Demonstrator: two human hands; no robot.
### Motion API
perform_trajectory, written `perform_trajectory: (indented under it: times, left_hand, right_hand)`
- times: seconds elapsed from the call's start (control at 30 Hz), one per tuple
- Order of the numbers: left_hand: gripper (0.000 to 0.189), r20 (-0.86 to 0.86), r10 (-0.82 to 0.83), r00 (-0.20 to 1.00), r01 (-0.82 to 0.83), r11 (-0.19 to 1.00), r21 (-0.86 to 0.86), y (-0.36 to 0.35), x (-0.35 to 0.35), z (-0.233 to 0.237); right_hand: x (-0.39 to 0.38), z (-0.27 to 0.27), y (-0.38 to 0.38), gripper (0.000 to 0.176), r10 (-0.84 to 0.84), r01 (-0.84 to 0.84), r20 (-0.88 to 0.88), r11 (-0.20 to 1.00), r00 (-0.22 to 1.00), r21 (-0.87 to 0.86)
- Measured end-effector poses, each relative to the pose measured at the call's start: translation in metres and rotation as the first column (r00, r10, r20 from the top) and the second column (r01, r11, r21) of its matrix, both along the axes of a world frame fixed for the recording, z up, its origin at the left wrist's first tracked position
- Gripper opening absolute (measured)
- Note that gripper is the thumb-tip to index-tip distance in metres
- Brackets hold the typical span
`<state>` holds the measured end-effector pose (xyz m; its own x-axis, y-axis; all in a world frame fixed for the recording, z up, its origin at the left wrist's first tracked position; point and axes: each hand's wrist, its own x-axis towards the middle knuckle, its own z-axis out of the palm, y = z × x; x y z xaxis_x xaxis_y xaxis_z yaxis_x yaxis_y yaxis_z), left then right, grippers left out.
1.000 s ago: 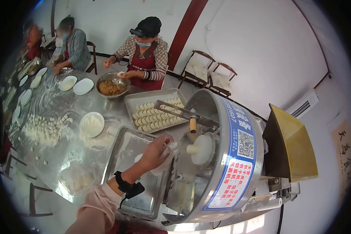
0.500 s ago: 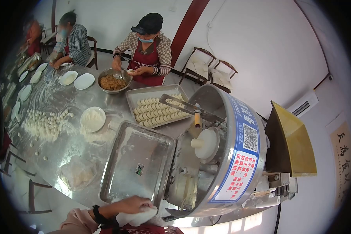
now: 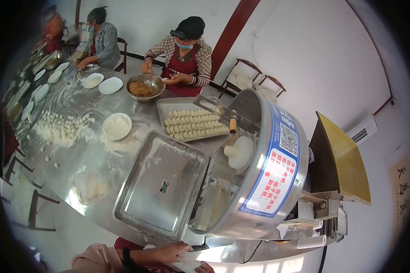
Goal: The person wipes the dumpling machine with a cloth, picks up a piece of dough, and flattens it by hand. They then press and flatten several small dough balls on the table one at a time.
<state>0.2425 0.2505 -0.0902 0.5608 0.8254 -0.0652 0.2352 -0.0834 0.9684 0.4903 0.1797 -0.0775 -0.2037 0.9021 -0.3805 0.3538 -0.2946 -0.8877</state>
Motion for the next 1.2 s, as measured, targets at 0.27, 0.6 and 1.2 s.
perform_trajectory:
  times: [0.27,0.6,1.2]
  left_hand:
    - [0.039,0.091,-0.162,0.983,0.178,0.961,-0.213,-0.05,0.071,-0.009]
    - [0.031,0.025,-0.107,0.994,0.11,0.982,-0.152,-0.048,0.029,0.022]
    - [0.033,0.0,-0.263,0.965,0.262,0.96,0.1,-0.021,-0.011,0.049]
  right_hand:
    - [0.101,0.0,-0.044,0.026,0.138,-0.245,0.463,0.953,0.875,0.18]
    - [0.072,0.027,-0.042,0.025,0.142,-0.134,0.066,0.984,0.988,-0.114]
    - [-0.009,0.105,-0.019,0.021,0.018,-0.017,0.002,0.955,1.0,-0.298]
